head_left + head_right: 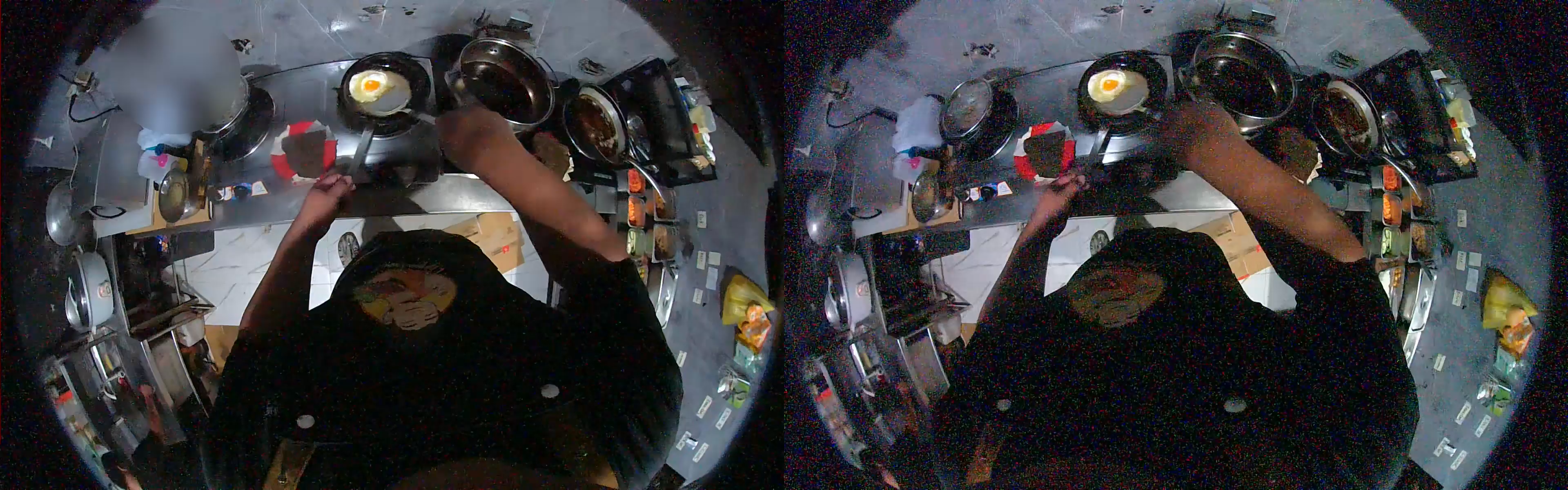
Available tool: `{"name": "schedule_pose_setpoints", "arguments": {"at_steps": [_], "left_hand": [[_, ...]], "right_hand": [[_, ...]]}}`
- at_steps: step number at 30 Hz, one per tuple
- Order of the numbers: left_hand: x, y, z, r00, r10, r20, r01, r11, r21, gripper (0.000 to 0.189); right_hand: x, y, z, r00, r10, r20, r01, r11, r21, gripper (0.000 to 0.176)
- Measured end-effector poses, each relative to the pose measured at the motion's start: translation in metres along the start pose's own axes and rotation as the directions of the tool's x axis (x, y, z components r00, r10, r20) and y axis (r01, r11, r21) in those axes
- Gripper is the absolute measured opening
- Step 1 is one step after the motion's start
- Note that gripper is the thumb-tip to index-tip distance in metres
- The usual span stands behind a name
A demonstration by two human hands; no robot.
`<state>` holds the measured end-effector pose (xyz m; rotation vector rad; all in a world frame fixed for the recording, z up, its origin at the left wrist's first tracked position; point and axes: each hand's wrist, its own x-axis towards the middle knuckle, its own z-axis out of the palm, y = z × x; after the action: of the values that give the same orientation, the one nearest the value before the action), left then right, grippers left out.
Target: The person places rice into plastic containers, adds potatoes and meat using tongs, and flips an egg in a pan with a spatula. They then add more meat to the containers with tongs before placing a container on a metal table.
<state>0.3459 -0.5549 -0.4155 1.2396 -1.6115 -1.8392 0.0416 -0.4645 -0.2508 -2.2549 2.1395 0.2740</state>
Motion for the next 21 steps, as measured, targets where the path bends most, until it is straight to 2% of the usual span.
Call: {"name": "schedule_pose_setpoints", "arguments": {"at_steps": [2,4,5,7,9,12,14,16,18,20,21], "left_hand": [[0.003,-0.006,-0.004,1.0,0.002,0.018,-0.003,0.999,0.047,0.03],[0.013,-0.026,-0.007,0.997,-0.031,0.068,0.034,0.998,-0.051,0.031],[0.011,-0.02,-0.008,0.997,-0.027,0.068,0.03,0.998,-0.051,0.031],[0.002,0.0,-0.006,0.995,-0.034,0.095,0.024,0.994,0.106,0.031],[0.004,-0.005,-0.003,0.996,-0.026,0.088,0.019,0.997,0.073,0.031],[-0.001,0.002,0.0,0.996,0.019,0.082,-0.025,0.997,0.079,0.03],[-0.001,0.003,-0.006,0.994,0.057,0.092,-0.068,0.99,0.121,0.029],[0.013,-0.013,-0.015,0.972,-0.013,0.236,-0.001,0.998,0.059,0.042],[0.018,-0.017,-0.019,0.969,-0.027,0.246,0.006,0.996,0.084,0.041],[0.017,-0.019,-0.019,0.967,-0.043,0.253,0.017,0.994,0.108,0.04],[0.016,-0.019,-0.015,0.966,-0.016,0.258,0.006,0.999,0.038,0.034]], "right_hand": [[-0.005,-0.006,0.006,0.999,0.013,0.047,-0.014,1.0,0.028,0.022],[-0.004,-0.008,0.018,0.995,0.032,0.093,-0.037,0.998,0.046,0.023],[0.0,-0.007,0.029,0.991,0.089,0.103,-0.098,0.991,0.09,0.023],[0.001,-0.012,0.037,0.982,0.147,0.115,-0.162,0.978,0.133,0.024],[0.002,-0.02,0.037,0.962,0.22,0.16,-0.252,0.941,0.224,0.027],[0.008,-0.022,0.061,0.949,0.25,0.194,-0.29,0.933,0.212,0.03],[0.011,-0.026,0.077,0.949,0.279,0.148,-0.308,0.921,0.238,0.031],[0.011,-0.029,0.091,0.946,0.308,0.104,-0.325,0.908,0.263,0.031],[0.01,-0.033,0.096,0.946,0.322,0.028,-0.314,0.893,0.323,0.035],[0.008,-0.038,0.099,0.936,0.351,0.037,-0.341,0.871,0.353,0.038],[0.008,-0.041,0.098,0.925,0.378,0.046,-0.366,0.848,0.383,0.041]]}}
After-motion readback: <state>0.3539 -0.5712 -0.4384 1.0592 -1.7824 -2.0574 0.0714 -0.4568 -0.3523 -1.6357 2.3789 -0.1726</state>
